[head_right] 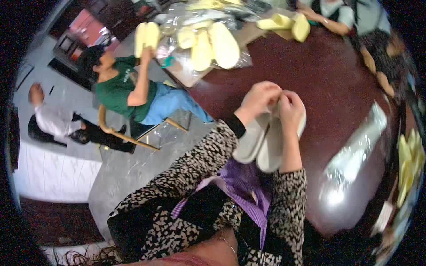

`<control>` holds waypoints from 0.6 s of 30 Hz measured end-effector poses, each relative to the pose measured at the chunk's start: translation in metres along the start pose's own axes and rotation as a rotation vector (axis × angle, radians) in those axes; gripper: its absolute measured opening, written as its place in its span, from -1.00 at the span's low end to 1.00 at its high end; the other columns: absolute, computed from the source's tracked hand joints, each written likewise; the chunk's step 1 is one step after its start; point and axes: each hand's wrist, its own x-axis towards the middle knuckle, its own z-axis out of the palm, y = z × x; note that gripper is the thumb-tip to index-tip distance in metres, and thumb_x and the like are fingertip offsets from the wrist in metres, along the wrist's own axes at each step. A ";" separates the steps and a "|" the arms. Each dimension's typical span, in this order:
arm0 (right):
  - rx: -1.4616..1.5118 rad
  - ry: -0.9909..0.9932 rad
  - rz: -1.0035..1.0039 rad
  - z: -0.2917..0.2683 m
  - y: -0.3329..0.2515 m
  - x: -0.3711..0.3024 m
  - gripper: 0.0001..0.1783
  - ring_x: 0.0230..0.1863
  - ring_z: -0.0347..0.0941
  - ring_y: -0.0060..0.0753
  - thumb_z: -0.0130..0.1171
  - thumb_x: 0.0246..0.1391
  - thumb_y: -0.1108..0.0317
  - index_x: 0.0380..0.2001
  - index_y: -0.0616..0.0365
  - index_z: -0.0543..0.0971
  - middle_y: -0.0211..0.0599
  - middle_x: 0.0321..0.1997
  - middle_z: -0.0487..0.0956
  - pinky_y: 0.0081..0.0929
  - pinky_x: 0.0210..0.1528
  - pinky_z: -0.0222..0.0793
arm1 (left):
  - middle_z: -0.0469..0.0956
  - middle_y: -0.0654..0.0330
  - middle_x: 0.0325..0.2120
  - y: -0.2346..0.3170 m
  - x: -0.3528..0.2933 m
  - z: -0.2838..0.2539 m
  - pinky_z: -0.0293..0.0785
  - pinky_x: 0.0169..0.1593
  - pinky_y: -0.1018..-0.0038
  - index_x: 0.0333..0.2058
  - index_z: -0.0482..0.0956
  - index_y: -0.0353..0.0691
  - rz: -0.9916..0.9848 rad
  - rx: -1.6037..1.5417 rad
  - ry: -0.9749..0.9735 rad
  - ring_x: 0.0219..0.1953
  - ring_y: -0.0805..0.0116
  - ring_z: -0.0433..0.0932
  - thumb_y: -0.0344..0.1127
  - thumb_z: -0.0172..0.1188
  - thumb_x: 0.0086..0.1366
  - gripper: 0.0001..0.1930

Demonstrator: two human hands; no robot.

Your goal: The person attaches pairs of slippers together by taking plastic fasteners from a bundle and threading them through the slippers by hand.

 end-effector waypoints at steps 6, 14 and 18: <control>-0.107 0.005 -0.076 -0.043 0.013 0.040 -0.80 -0.32 0.47 -0.47 0.06 0.06 0.39 -0.29 0.27 0.57 -0.27 -0.34 0.59 -0.52 -0.25 0.38 | 0.47 0.27 -0.57 0.011 0.021 0.048 0.38 -0.46 0.57 -0.46 0.53 -0.35 0.247 0.095 0.001 -0.55 0.54 0.43 -0.34 0.10 0.15 -0.84; -0.133 -0.001 -0.024 -0.041 0.010 0.037 -0.83 -0.39 0.40 -0.58 0.11 0.06 0.40 -0.35 0.30 0.56 -0.37 -0.42 0.55 -0.60 -0.31 0.35 | 0.45 0.29 -0.60 0.009 0.012 0.053 0.32 -0.52 0.58 -0.48 0.48 -0.31 0.223 -0.042 0.085 -0.57 0.58 0.39 -0.40 0.12 0.12 -0.90; -0.135 -0.010 -0.038 -0.041 0.010 0.041 -0.84 -0.42 0.38 -0.61 0.11 0.05 0.40 -0.38 0.30 0.55 -0.39 -0.45 0.53 -0.62 -0.33 0.34 | 0.46 0.25 -0.61 -0.007 0.021 0.062 0.35 -0.45 0.52 -0.54 0.49 -0.31 0.316 0.008 0.209 -0.52 0.50 0.42 -0.45 0.15 0.04 -0.94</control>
